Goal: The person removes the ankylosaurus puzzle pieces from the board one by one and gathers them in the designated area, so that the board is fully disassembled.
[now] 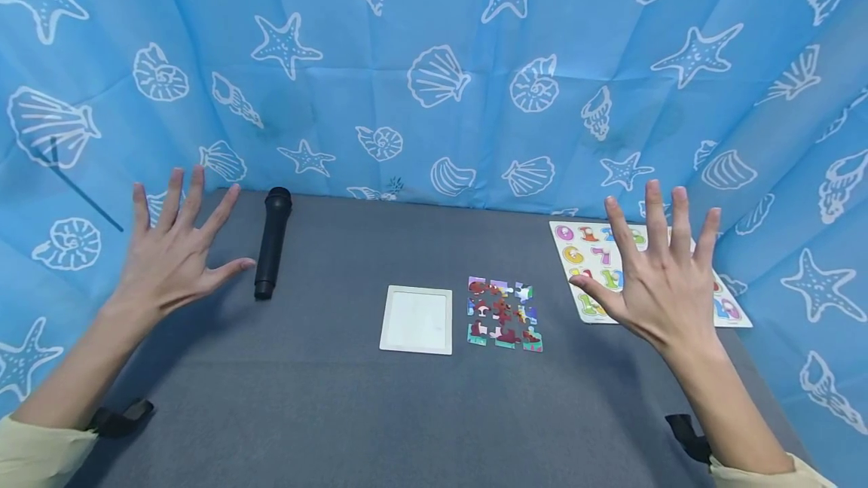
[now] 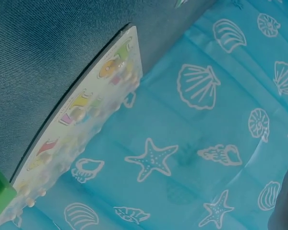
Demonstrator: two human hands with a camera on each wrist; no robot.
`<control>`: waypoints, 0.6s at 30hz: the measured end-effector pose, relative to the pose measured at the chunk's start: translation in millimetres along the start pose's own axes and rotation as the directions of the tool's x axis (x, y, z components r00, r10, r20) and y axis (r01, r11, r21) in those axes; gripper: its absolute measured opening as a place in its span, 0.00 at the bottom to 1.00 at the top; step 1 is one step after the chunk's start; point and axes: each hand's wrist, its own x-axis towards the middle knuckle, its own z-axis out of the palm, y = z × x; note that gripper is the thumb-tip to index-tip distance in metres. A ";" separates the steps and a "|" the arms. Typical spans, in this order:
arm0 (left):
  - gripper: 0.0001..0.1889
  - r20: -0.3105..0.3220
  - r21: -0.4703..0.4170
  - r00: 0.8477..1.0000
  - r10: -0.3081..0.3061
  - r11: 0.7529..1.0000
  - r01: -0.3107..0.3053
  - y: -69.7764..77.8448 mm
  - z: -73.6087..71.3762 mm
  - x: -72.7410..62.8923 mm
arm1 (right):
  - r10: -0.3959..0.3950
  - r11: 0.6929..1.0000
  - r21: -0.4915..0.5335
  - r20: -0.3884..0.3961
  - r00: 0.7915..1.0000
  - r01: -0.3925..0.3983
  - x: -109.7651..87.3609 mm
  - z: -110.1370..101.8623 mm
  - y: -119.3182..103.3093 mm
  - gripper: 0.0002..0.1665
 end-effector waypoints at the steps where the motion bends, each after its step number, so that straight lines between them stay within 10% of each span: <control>1: 0.60 -0.004 0.000 1.000 -0.003 1.000 0.003 -0.4 -0.1 -0.3 | 0.002 1.000 0.000 0.004 1.000 -0.002 -0.2 0.0 0.3 0.60; 18: 0.62 -0.047 0.026 0.999 -0.013 1.000 0.014 -0.6 1.4 -2.5 | 0.013 1.000 0.003 0.009 1.000 -0.013 -1.4 3.8 1.8 0.62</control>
